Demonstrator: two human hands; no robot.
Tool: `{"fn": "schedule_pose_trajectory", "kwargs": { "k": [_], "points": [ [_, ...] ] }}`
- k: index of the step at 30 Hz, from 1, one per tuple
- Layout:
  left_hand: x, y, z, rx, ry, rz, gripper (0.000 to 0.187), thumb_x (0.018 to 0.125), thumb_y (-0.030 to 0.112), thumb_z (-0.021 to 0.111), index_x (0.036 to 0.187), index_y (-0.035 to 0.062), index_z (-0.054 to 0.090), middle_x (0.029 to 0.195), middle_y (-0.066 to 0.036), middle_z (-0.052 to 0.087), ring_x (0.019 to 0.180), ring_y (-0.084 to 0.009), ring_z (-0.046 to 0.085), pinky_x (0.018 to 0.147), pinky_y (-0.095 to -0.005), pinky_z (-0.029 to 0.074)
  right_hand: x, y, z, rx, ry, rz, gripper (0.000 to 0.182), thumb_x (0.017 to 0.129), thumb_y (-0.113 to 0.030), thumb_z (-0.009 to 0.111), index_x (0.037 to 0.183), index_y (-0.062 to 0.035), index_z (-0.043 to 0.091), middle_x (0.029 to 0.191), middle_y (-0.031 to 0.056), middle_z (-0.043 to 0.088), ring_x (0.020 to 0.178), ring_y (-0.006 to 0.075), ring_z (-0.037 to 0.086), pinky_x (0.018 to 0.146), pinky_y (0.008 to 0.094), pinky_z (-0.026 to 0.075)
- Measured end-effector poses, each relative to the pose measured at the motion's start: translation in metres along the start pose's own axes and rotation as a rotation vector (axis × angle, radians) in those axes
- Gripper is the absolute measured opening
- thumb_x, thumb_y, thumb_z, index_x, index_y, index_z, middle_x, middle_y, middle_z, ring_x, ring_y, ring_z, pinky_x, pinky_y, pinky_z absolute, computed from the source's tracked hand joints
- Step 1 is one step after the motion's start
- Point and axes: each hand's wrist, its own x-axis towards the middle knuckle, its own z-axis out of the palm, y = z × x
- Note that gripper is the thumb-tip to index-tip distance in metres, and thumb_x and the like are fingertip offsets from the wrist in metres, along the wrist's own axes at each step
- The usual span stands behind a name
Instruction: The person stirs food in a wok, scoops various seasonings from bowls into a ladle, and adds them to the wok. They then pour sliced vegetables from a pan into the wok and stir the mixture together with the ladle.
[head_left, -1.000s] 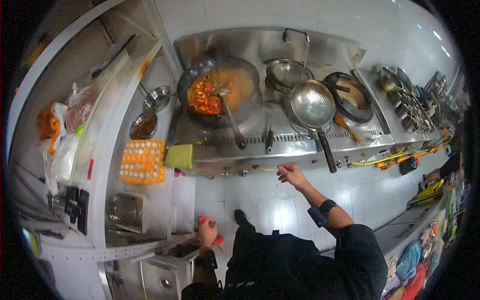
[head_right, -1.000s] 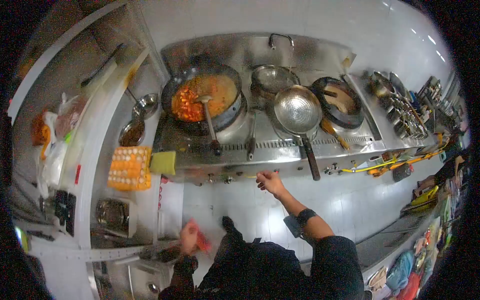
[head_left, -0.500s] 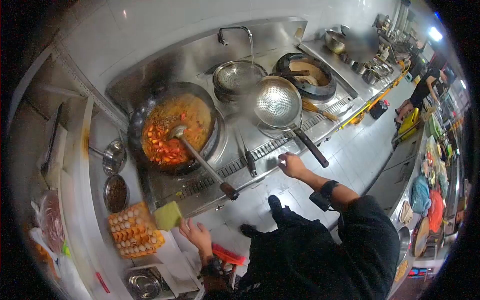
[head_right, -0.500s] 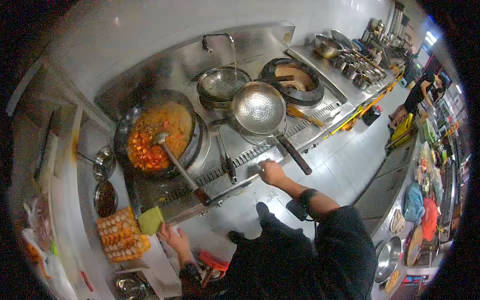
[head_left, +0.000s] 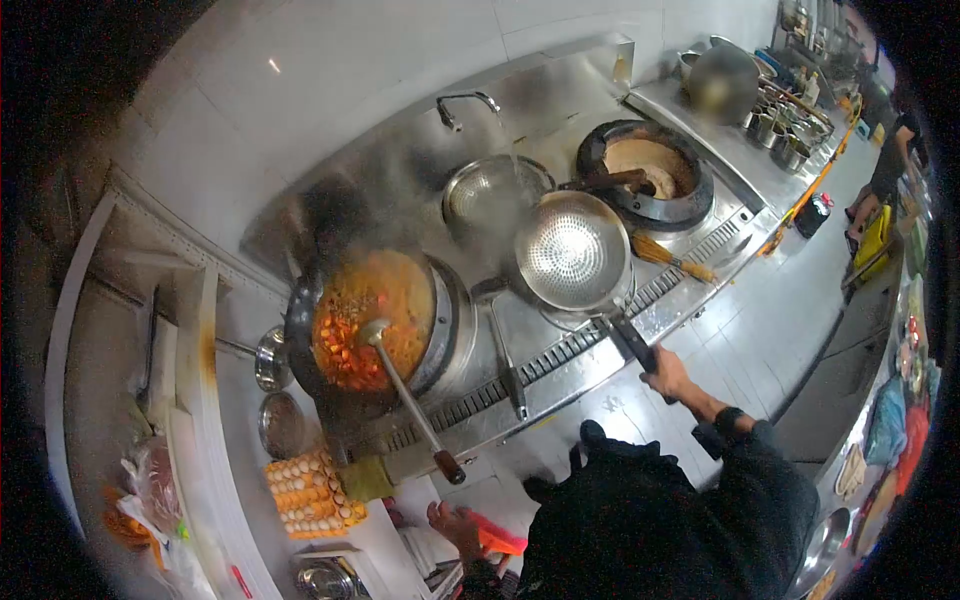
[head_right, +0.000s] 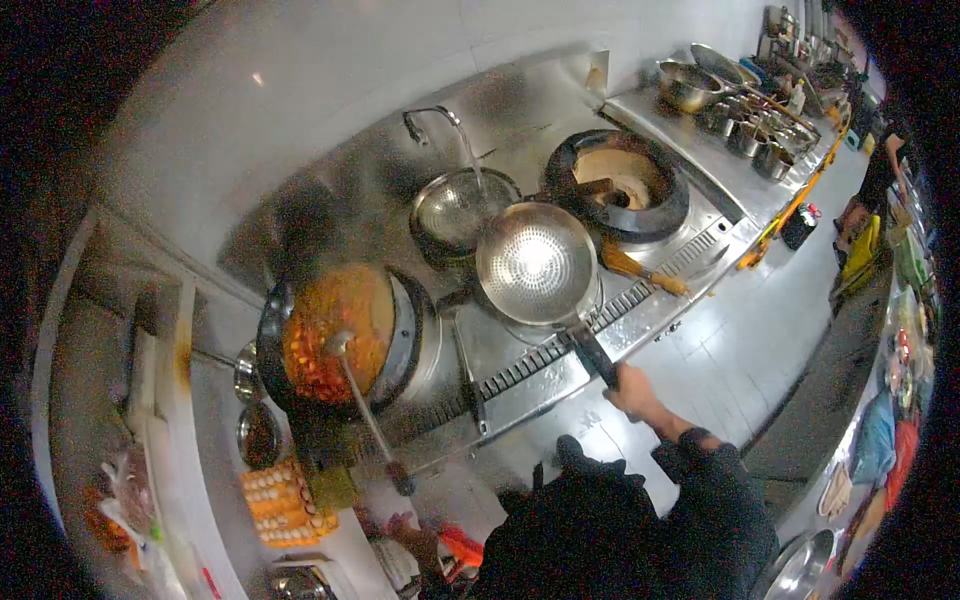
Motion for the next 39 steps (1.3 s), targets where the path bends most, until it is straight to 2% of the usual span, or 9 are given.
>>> {"fn": "schedule_pose_trajectory", "kwargs": {
  "k": [5,8,12,18,20,22,24,32,39],
  "points": [
    [0.028,0.039,0.012,-0.04,0.043,-0.016,0.036,0.066,0.008,0.064,0.098,-0.0031,0.053,0.116,-0.022,0.043,0.113,-0.0371,0.038,0.095,-0.0464,0.033,0.002,-0.018,-0.03,0.116,0.054,-0.054,0.051,0.062,-0.024,0.076,0.096,0.004,0.051,0.077,0.0221,0.058,0.075,0.038,0.059,0.07,0.0412,0.047],
    [0.036,0.052,0.008,-0.005,0.042,-0.004,0.036,0.066,0.007,0.064,0.099,-0.0038,0.052,0.115,-0.022,0.043,0.113,-0.0369,0.039,0.094,-0.0465,0.033,0.036,-0.042,-0.062,0.191,0.143,-0.042,0.05,0.063,-0.021,0.076,0.1,0.0019,0.05,0.085,0.0207,0.061,0.085,0.0363,0.06,0.074,0.0411,0.047],
    [0.039,0.049,0.014,0.061,0.146,0.035,0.034,0.067,0.006,0.062,0.098,-0.0039,0.052,0.113,-0.022,0.044,0.11,-0.0374,0.04,0.092,-0.0475,0.035,0.088,-0.083,-0.123,1.05,-0.234,-0.032,0.042,0.074,0.001,0.063,0.111,0.003,0.043,0.076,0.0124,0.057,0.052,0.0188,0.056,0.047,0.0308,0.047],
    [0.024,0.042,0.007,0.073,0.243,0.051,0.032,0.065,0.004,0.061,0.095,-0.0025,0.053,0.111,-0.021,0.043,0.106,-0.0372,0.042,0.09,-0.0475,0.036,0.186,-0.129,-0.174,0.837,-0.115,-0.112,0.021,0.079,0.002,0.055,0.095,0.0044,0.043,0.062,0.0127,0.054,0.046,0.0206,0.054,0.041,0.0336,0.045],
    [0.02,0.046,0.004,0.064,0.263,0.017,0.032,0.064,0.003,0.061,0.095,-0.0017,0.053,0.11,-0.021,0.044,0.106,-0.0372,0.042,0.09,-0.0475,0.036,0.226,-0.136,-0.183,0.686,-0.161,-0.235,0.009,0.079,-0.001,0.056,0.08,0.0045,0.048,0.057,0.0129,0.054,0.045,0.0208,0.054,0.041,0.034,0.045],
    [0.013,0.054,-0.002,0.085,0.248,-0.065,0.033,0.063,0.001,0.061,0.095,-0.0008,0.053,0.112,-0.021,0.044,0.107,-0.0367,0.043,0.092,-0.0472,0.036,0.252,-0.156,-0.193,0.753,-0.219,-0.151,0.015,0.079,-0.004,0.056,0.067,0.0032,0.05,0.055,0.0131,0.055,0.045,0.0206,0.054,0.041,0.034,0.044],
    [0.01,0.057,-0.004,0.078,0.252,-0.082,0.033,0.063,0.001,0.061,0.095,-0.0007,0.053,0.113,-0.021,0.044,0.108,-0.0365,0.043,0.092,-0.0468,0.036,0.248,-0.19,-0.217,0.686,-0.246,-0.25,0.013,0.079,-0.004,0.054,0.069,0.0043,0.053,0.055,0.013,0.055,0.044,0.0209,0.054,0.041,0.0335,0.045],
    [-0.004,0.061,-0.001,0.024,0.301,-0.085,0.03,0.067,0.001,0.059,0.096,-0.0008,0.052,0.113,-0.022,0.043,0.108,-0.0373,0.042,0.09,-0.0468,0.037,0.298,-0.221,-0.226,0.821,-0.421,-0.042,0.017,0.084,-0.008,0.052,0.073,0.0051,0.057,0.057,0.0094,0.056,0.045,0.0173,0.053,0.042,0.0287,0.044],
    [-0.008,0.042,0.01,-0.017,0.297,-0.174,0.03,0.068,0.008,0.062,0.096,0.0002,0.054,0.111,-0.023,0.047,0.113,-0.0386,0.041,0.097,-0.0462,0.031,0.277,-0.195,-0.226,0.518,-0.171,-0.176,0.011,0.07,-0.004,0.057,0.066,0.0061,0.058,0.058,0.0147,0.058,0.041,0.022,0.053,0.039,0.0349,0.043]
  ]
}}
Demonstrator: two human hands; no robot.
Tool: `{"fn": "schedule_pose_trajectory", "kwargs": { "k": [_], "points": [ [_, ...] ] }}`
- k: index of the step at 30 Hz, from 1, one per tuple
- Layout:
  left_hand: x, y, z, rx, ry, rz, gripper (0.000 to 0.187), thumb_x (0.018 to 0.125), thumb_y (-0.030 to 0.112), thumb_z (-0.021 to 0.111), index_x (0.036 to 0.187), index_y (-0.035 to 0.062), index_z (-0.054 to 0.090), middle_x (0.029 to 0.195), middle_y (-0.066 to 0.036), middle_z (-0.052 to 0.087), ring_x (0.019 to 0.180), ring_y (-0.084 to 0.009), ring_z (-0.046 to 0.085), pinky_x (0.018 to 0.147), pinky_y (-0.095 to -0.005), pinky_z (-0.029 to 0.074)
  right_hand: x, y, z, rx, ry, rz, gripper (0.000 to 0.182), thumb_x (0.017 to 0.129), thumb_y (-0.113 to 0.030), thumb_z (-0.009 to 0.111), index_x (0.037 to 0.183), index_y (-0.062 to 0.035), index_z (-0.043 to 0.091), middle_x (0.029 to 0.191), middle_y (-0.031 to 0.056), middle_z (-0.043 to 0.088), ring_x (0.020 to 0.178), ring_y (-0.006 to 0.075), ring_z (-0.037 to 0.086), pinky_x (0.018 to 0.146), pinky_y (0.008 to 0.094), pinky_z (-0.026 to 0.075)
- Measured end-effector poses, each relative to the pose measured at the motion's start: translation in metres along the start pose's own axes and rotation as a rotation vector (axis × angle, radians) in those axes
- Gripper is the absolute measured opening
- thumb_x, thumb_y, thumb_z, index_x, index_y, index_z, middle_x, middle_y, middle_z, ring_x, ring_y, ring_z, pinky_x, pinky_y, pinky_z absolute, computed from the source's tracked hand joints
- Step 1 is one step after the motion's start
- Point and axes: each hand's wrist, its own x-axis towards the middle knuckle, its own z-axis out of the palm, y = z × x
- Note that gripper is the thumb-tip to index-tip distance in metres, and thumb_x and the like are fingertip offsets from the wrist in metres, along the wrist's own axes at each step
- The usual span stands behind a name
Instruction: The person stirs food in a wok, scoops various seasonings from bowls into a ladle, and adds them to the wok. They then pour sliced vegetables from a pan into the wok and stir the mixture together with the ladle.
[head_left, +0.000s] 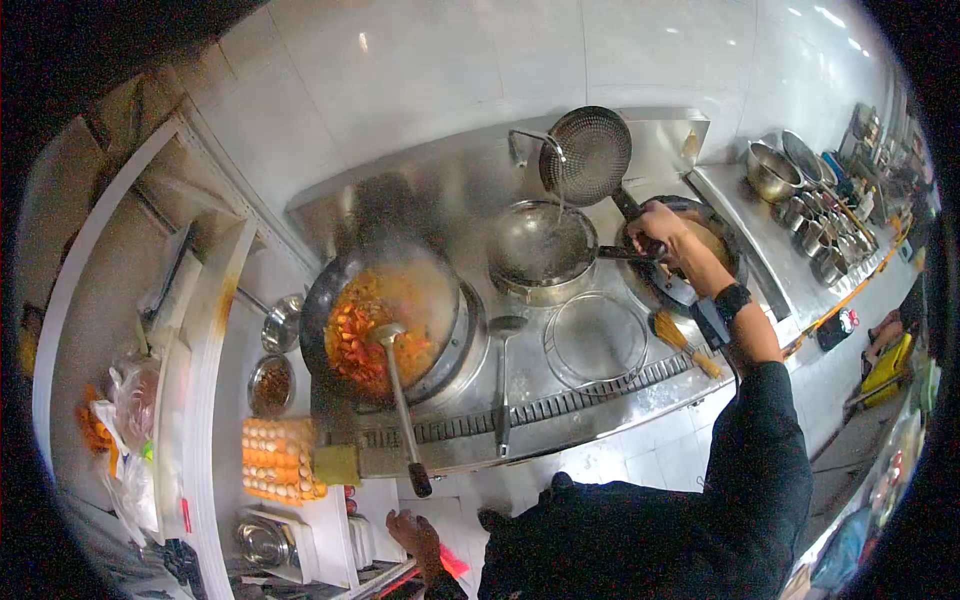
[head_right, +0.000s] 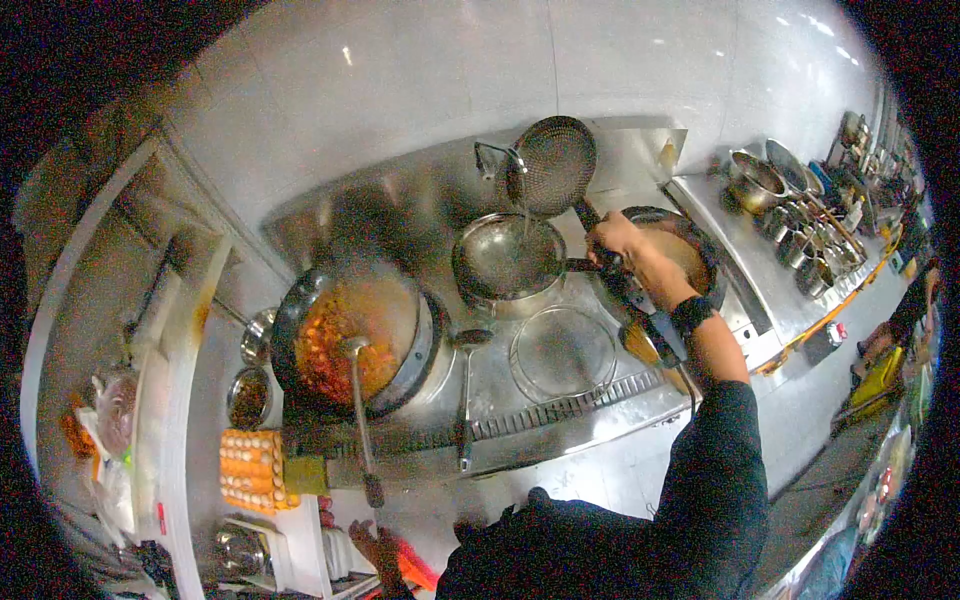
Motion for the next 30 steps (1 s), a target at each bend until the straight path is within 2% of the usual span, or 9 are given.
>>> {"fn": "schedule_pose_trajectory", "kwargs": {
  "k": [2,5,7,9,10,16,19,24,30],
  "points": [
    [0.007,0.005,-0.004,0.023,0.001,0.054,0.03,0.068,0.006,0.061,0.096,0.0009,0.053,0.111,-0.023,0.047,0.111,-0.0385,0.041,0.095,-0.0474,0.032,-0.003,0.017,-0.003,-0.224,0.06,0.047,0.017,0.064,-0.009,0.061,0.068,0.0077,0.06,0.065,0.018,0.062,0.049,0.0263,0.058,0.047,0.0384,0.047],
    [0.027,0.019,-0.006,0.028,-0.004,0.17,0.031,0.067,0.002,0.059,0.097,0.0019,0.052,0.111,-0.024,0.045,0.108,-0.0385,0.042,0.091,-0.0501,0.035,-0.039,0.041,0.012,-0.515,0.338,-0.193,0.011,0.069,-0.005,0.061,0.066,0.0054,0.06,0.057,0.0136,0.06,0.046,0.0222,0.057,0.045,0.0333,0.045],
    [0.038,0.016,-0.008,-0.047,-0.035,0.2,0.031,0.067,0.002,0.059,0.097,0.0018,0.052,0.111,-0.024,0.045,0.11,-0.0387,0.041,0.091,-0.0502,0.034,-0.067,0.041,0.017,-0.432,0.317,-0.128,0.015,0.068,-0.004,0.062,0.079,0.0064,0.06,0.064,0.0142,0.062,0.055,0.0226,0.06,0.051,0.0333,0.046],
    [0.052,0.012,-0.006,-0.016,-0.067,0.212,0.031,0.066,0.003,0.06,0.096,0.0012,0.052,0.112,-0.024,0.045,0.11,-0.0385,0.041,0.092,-0.0498,0.034,-0.068,0.069,0.013,-0.299,0.326,-0.229,0.021,0.068,-0.003,0.062,0.086,0.0076,0.059,0.065,0.0144,0.061,0.055,0.0224,0.059,0.051,0.0332,0.046],
    [0.059,0.008,-0.003,-0.001,-0.082,0.221,0.031,0.066,0.003,0.06,0.096,0.0009,0.052,0.112,-0.024,0.045,0.11,-0.0385,0.041,0.092,-0.0496,0.034,-0.052,0.101,0.009,-0.307,0.376,-0.418,0.021,0.07,0.0,0.059,0.089,0.0078,0.055,0.062,0.0138,0.059,0.046,0.022,0.057,0.046,0.0335,0.045],
    [0.079,-0.001,0.007,-0.032,-0.035,0.284,0.032,0.064,0.002,0.06,0.095,-0.0003,0.052,0.113,-0.023,0.045,0.11,-0.0377,0.041,0.094,-0.0482,0.033,-0.069,0.045,0.002,0.092,0.156,0.0,0.007,0.074,-0.001,0.057,0.073,0.0055,0.054,0.058,0.0145,0.056,0.042,0.0225,0.054,0.038,0.0329,0.043],
    [0.068,0.006,0.004,0.007,-0.074,0.197,0.033,0.064,0.001,0.06,0.096,0.0004,0.052,0.114,-0.022,0.045,0.11,-0.0375,0.041,0.095,-0.0479,0.033,-0.035,0.032,-0.003,0.107,-0.035,-0.05,0.011,0.076,-0.001,0.056,0.068,0.0059,0.053,0.056,0.0146,0.055,0.042,0.0225,0.054,0.039,0.0333,0.043],
    [0.026,-0.01,-0.002,0.053,-0.036,0.111,0.032,0.063,0.003,0.06,0.094,0.0016,0.052,0.113,-0.023,0.045,0.11,-0.0372,0.041,0.094,-0.0461,0.034,0.002,-0.014,0.008,0.731,-0.128,0.194,0.013,0.085,-0.002,0.049,0.079,0.01,0.05,0.066,0.0121,0.052,0.05,0.0171,0.05,0.042,0.0276,0.043],
    [0.002,0.005,-0.022,0.031,-0.028,-0.023,0.031,0.064,0.002,0.058,0.094,0.0025,0.051,0.112,-0.023,0.044,0.106,-0.0376,0.043,0.091,-0.0456,0.035,0.023,-0.012,0.029,0.645,-0.107,0.208,0.012,0.084,-0.001,0.051,0.079,0.0095,0.049,0.066,0.0126,0.052,0.05,0.0166,0.052,0.042,0.0278,0.045]
  ]
}}
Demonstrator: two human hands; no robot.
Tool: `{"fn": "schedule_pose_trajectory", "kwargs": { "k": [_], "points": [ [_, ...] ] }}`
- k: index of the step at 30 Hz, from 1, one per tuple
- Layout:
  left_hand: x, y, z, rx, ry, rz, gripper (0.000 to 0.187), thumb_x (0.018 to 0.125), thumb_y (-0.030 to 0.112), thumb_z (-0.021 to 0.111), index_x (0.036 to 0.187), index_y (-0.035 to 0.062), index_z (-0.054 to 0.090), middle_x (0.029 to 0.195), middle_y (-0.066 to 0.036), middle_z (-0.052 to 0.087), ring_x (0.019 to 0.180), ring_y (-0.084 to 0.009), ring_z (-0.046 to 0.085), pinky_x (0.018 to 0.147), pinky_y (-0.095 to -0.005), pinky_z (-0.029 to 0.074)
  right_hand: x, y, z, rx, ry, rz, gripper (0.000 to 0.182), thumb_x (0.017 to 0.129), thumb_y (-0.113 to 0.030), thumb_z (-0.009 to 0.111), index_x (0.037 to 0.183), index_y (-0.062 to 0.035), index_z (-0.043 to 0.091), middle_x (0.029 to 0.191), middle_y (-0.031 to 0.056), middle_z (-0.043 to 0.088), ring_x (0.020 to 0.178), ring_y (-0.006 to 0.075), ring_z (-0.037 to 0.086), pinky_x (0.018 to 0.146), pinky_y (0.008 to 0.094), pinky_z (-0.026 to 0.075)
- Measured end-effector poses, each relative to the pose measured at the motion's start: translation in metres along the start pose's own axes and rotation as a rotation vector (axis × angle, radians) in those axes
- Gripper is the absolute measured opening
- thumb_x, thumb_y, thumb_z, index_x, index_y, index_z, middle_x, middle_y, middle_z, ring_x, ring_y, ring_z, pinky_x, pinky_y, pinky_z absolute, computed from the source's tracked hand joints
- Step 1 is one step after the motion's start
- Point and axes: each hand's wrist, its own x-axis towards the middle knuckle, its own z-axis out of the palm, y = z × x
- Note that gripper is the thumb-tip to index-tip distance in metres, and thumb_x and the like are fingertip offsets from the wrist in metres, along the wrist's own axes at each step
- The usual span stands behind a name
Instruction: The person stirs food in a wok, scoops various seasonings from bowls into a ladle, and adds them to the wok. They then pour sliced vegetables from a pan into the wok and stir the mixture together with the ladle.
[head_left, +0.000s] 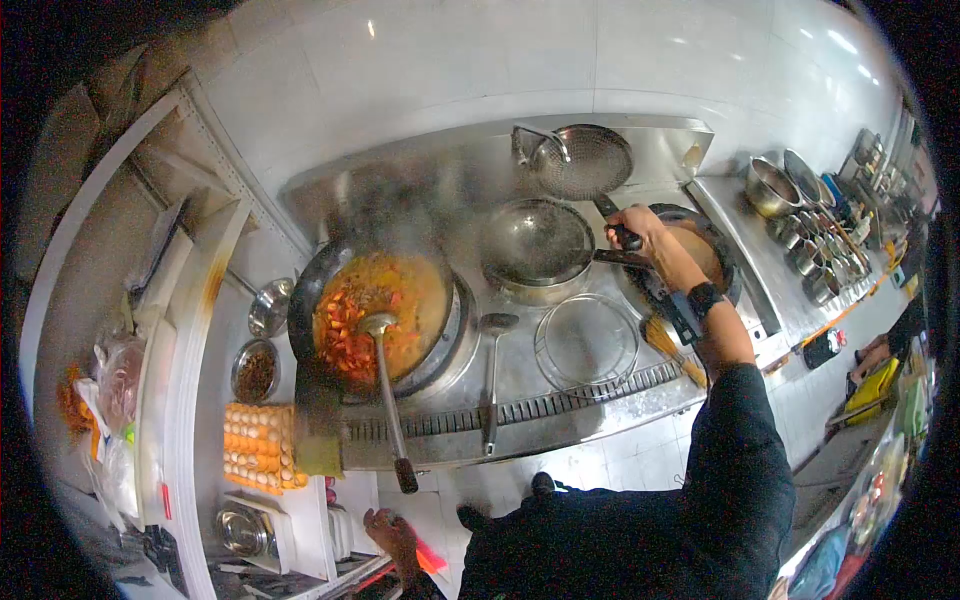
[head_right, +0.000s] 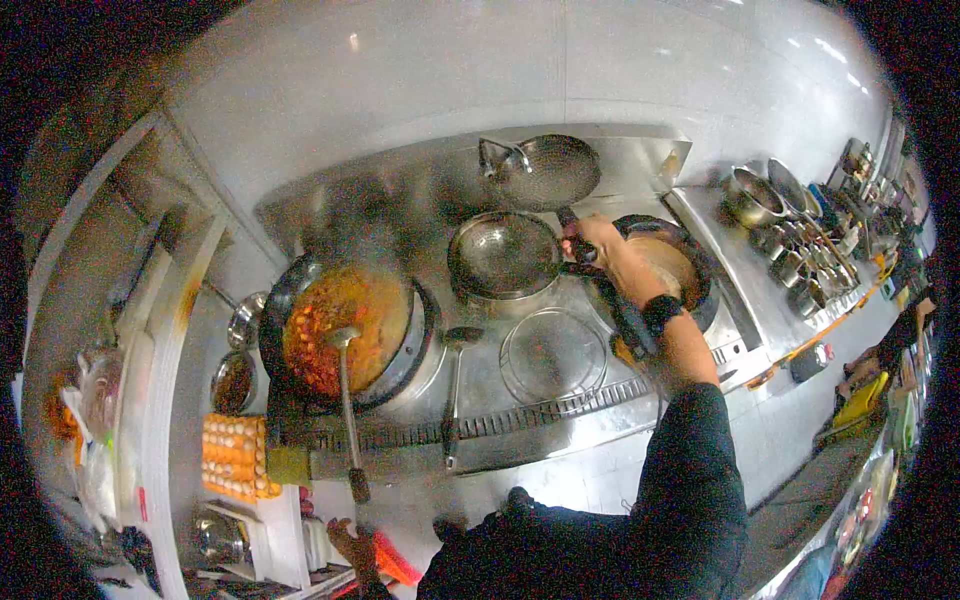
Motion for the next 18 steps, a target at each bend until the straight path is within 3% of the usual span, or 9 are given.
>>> {"fn": "schedule_pose_trajectory", "kwargs": {
  "k": [4,7,9,12,14,18],
  "points": [
    [0.005,0.017,-0.003,-0.116,-0.041,-0.074,0.029,0.066,0.002,0.058,0.094,0.0015,0.051,0.112,-0.023,0.044,0.108,-0.0382,0.042,0.092,-0.0469,0.034,-0.016,-0.009,-0.012,-0.328,0.06,-0.142,0.013,0.08,-0.002,0.054,0.072,0.0077,0.053,0.06,0.0127,0.055,0.046,0.0192,0.053,0.041,0.0306,0.045],
    [0.018,0.008,0.007,0.018,0.02,0.158,0.029,0.067,0.002,0.058,0.095,0.0003,0.051,0.113,-0.023,0.043,0.11,-0.0383,0.041,0.092,-0.0479,0.035,-0.033,-0.018,-0.014,-0.466,0.115,-0.221,0.009,0.072,0.0,0.052,0.066,0.0052,0.054,0.056,0.0141,0.056,0.043,0.0216,0.054,0.041,0.0345,0.044],
    [0.027,0.017,0.009,-0.012,-0.005,0.131,0.03,0.068,0.003,0.058,0.096,-0.0001,0.051,0.113,-0.023,0.044,0.11,-0.0387,0.04,0.092,-0.0484,0.035,-0.038,-0.018,-0.023,-0.501,0.102,-0.236,0.01,0.073,-0.001,0.052,0.066,0.0062,0.054,0.056,0.0143,0.056,0.043,0.0212,0.054,0.042,0.0359,0.045],
    [0.037,0.025,0.009,0.009,-0.023,0.143,0.03,0.068,0.004,0.058,0.097,-0.0012,0.052,0.113,-0.023,0.044,0.111,-0.0391,0.04,0.093,-0.0488,0.035,-0.022,0.012,-0.049,-0.604,0.163,-0.347,0.01,0.075,-0.002,0.058,0.078,0.0062,0.054,0.058,0.0136,0.057,0.043,0.022,0.053,0.04,0.0337,0.044],
    [0.037,0.024,0.01,0.002,-0.03,0.151,0.03,0.068,0.004,0.057,0.097,-0.0019,0.052,0.113,-0.024,0.044,0.111,-0.0393,0.04,0.093,-0.0491,0.034,-0.036,0.028,-0.053,-0.896,0.278,-0.415,0.014,0.073,-0.002,0.059,0.084,0.0062,0.053,0.06,0.0135,0.057,0.045,0.0215,0.054,0.041,0.0335,0.044],
    [0.043,0.014,0.009,-0.048,-0.049,0.201,0.03,0.068,0.004,0.057,0.097,-0.0021,0.053,0.113,-0.023,0.045,0.111,-0.0395,0.041,0.093,-0.0496,0.034,-0.064,0.075,-0.07,-0.92,0.359,-0.59,0.028,0.073,-0.002,0.062,0.097,0.0039,0.049,0.072,0.0128,0.057,0.052,0.0187,0.056,0.043,0.032,0.044]
  ]
}}
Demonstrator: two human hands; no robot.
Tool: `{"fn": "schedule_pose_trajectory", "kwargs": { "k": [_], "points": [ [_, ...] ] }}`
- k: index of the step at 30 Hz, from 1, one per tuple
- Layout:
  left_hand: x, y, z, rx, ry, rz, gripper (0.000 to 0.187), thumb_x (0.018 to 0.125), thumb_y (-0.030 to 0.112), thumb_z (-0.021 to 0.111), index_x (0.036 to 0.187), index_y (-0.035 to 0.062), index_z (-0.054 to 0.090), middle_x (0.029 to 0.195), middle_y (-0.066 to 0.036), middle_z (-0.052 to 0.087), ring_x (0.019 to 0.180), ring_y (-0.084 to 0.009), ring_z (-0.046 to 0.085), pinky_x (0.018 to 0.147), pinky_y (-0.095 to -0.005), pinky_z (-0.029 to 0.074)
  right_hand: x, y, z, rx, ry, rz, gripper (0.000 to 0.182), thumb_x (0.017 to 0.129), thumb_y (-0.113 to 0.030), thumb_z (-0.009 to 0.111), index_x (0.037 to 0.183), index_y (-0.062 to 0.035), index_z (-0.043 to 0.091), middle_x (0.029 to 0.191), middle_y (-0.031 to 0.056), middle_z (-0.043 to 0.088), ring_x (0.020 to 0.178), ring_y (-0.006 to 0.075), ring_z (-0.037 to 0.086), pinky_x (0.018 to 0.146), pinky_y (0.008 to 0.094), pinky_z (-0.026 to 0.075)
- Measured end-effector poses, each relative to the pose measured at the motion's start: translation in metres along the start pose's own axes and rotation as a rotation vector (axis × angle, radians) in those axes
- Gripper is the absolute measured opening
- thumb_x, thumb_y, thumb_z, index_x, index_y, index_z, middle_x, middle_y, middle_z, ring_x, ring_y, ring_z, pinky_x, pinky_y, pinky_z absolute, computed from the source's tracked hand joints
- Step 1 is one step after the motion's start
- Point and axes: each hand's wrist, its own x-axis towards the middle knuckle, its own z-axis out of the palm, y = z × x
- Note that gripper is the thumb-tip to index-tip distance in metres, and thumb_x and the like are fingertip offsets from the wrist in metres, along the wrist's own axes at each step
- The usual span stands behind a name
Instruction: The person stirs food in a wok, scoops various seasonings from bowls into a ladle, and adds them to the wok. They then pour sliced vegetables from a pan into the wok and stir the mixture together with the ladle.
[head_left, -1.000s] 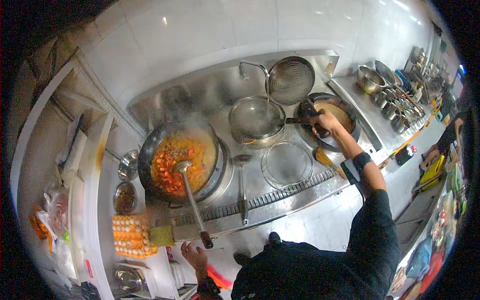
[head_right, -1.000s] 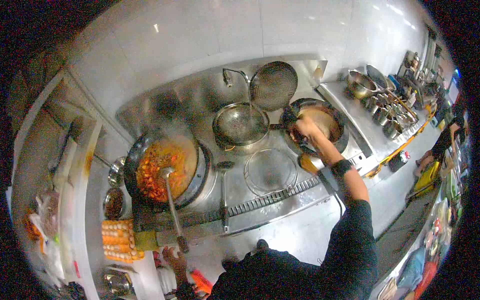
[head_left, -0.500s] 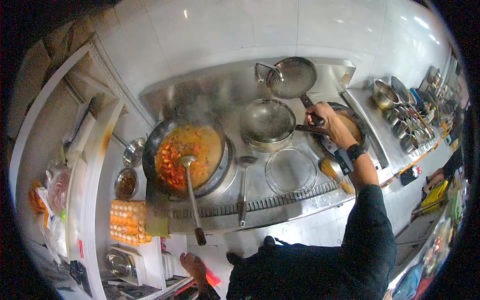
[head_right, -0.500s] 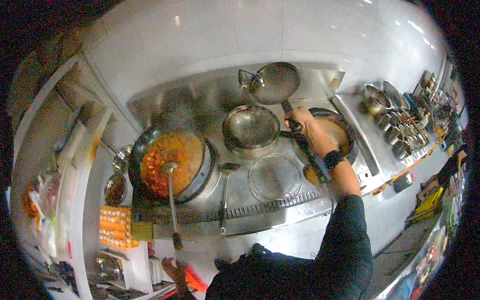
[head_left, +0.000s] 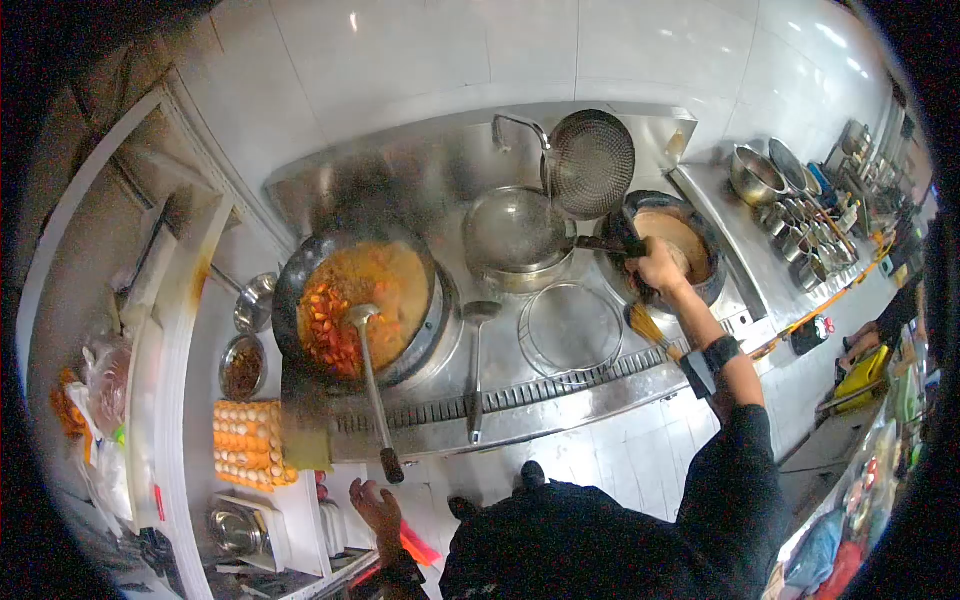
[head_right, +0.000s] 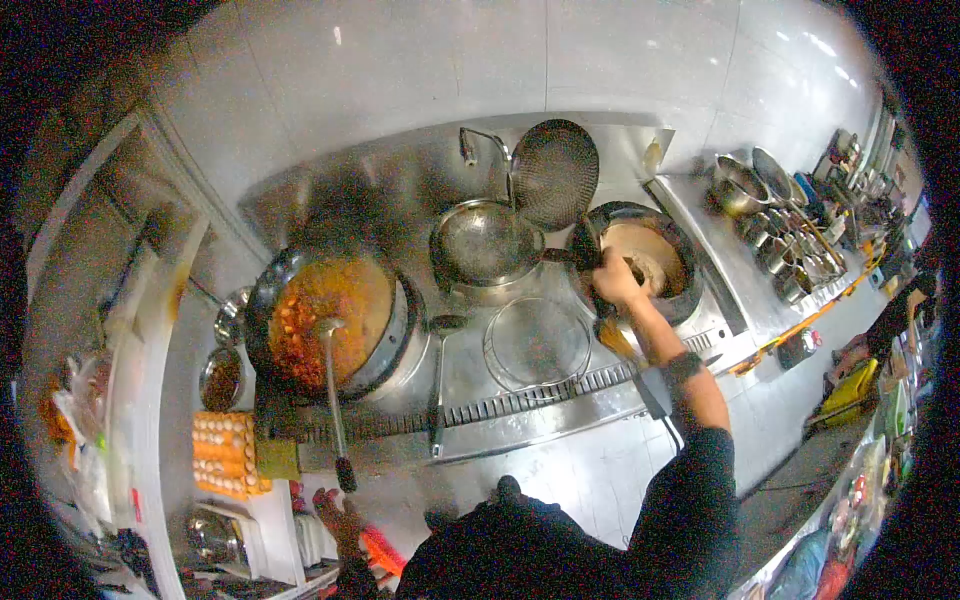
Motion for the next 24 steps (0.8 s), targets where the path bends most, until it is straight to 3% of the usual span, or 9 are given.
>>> {"fn": "schedule_pose_trajectory", "kwargs": {
  "k": [1,4,7,8,11,18,22,23,24],
  "points": [
    [0.003,-0.003,-0.001,-0.001,-0.007,0.029,0.03,0.068,0.004,0.057,0.097,-0.0019,0.053,0.113,-0.023,0.046,0.111,-0.0394,0.041,0.093,-0.0497,0.034,-0.008,0.011,0.002,0.024,0.008,0.017,0.03,0.074,-0.002,0.062,0.1,0.0033,0.048,0.074,0.0125,0.057,0.053,0.0184,0.056,0.043,0.0315,0.044],
    [0.011,-0.016,0.004,0.009,0.024,0.06,0.031,0.067,0.003,0.059,0.097,-0.0004,0.054,0.114,-0.023,0.046,0.111,-0.0393,0.041,0.093,-0.0497,0.034,-0.063,-0.03,-0.025,0.089,-0.096,0.116,0.038,0.073,-0.003,0.058,0.109,0.0043,0.048,0.088,0.0161,0.06,0.077,0.0282,0.06,0.071,0.0382,0.049],
    [0.027,-0.027,0.009,-0.041,-0.048,0.003,0.031,0.066,0.002,0.06,0.097,0.0007,0.054,0.116,-0.023,0.046,0.113,-0.039,0.041,0.094,-0.0491,0.034,-0.113,-0.055,-0.033,0.348,-0.296,0.43,0.028,0.076,-0.002,0.056,0.103,0.0018,0.05,0.083,0.0122,0.057,0.056,0.0215,0.057,0.051,0.0341,0.049],
    [0.032,-0.031,0.01,-0.031,-0.061,0.012,0.032,0.066,0.001,0.06,0.097,0.0008,0.055,0.117,-0.023,0.046,0.113,-0.0388,0.041,0.095,-0.0486,0.034,-0.134,-0.052,-0.026,0.459,-0.261,0.384,0.027,0.077,0.0,0.057,0.103,0.0006,0.048,0.077,0.0102,0.054,0.044,0.0154,0.052,0.038,0.0291,0.043],
    [0.046,-0.039,0.008,-0.053,-0.101,0.028,0.033,0.066,0.0,0.06,0.098,0.0014,0.055,0.118,-0.023,0.046,0.114,-0.0381,0.041,0.095,-0.0469,0.034,-0.19,-0.045,-0.007,0.567,-0.238,0.497,0.035,0.077,0.005,0.056,0.109,0.0027,0.042,0.072,0.0084,0.051,0.045,0.0174,0.053,0.038,0.0311,0.044],
    [0.068,-0.08,-0.008,-0.142,-0.141,0.044,0.033,0.067,0.0,0.06,0.1,0.0034,0.057,0.119,-0.018,0.047,0.113,-0.0369,0.043,0.095,-0.0441,0.036,-0.282,-0.024,0.025,0.803,-0.22,0.751,0.035,0.075,-0.001,0.061,0.106,0.0047,0.045,0.072,0.0095,0.054,0.049,0.0181,0.055,0.04,0.0306,0.045],
    [0.066,-0.086,-0.029,-0.176,-0.192,0.045,0.032,0.066,0.001,0.06,0.098,0.0029,0.057,0.118,-0.017,0.047,0.111,-0.0367,0.043,0.095,-0.0447,0.035,-0.293,-0.009,0.03,0.336,-0.263,0.661,0.027,0.073,-0.006,0.063,0.096,0.0036,0.052,0.073,0.0086,0.055,0.052,0.0161,0.059,0.044,0.0282,0.048],
    [0.06,-0.096,-0.028,-0.18,-0.194,0.038,0.032,0.066,0.001,0.06,0.098,0.0028,0.057,0.118,-0.017,0.047,0.111,-0.0367,0.043,0.095,-0.0448,0.035,-0.296,0.004,0.031,0.102,-0.239,0.6,0.027,0.074,-0.008,0.062,0.097,0.0036,0.053,0.073,0.012,0.058,0.05,0.0244,0.059,0.045,0.0311,0.048],
    [0.056,-0.107,-0.021,-0.185,-0.193,0.035,0.032,0.066,0.001,0.06,0.098,0.0026,0.057,0.118,-0.017,0.047,0.111,-0.0367,0.043,0.095,-0.0449,0.035,-0.293,0.003,0.028,-0.273,-0.261,0.464,0.032,0.074,-0.009,0.063,0.102,0.003,0.054,0.078,0.0147,0.06,0.059,0.0281,0.061,0.054,0.035,0.05]
  ]
}}
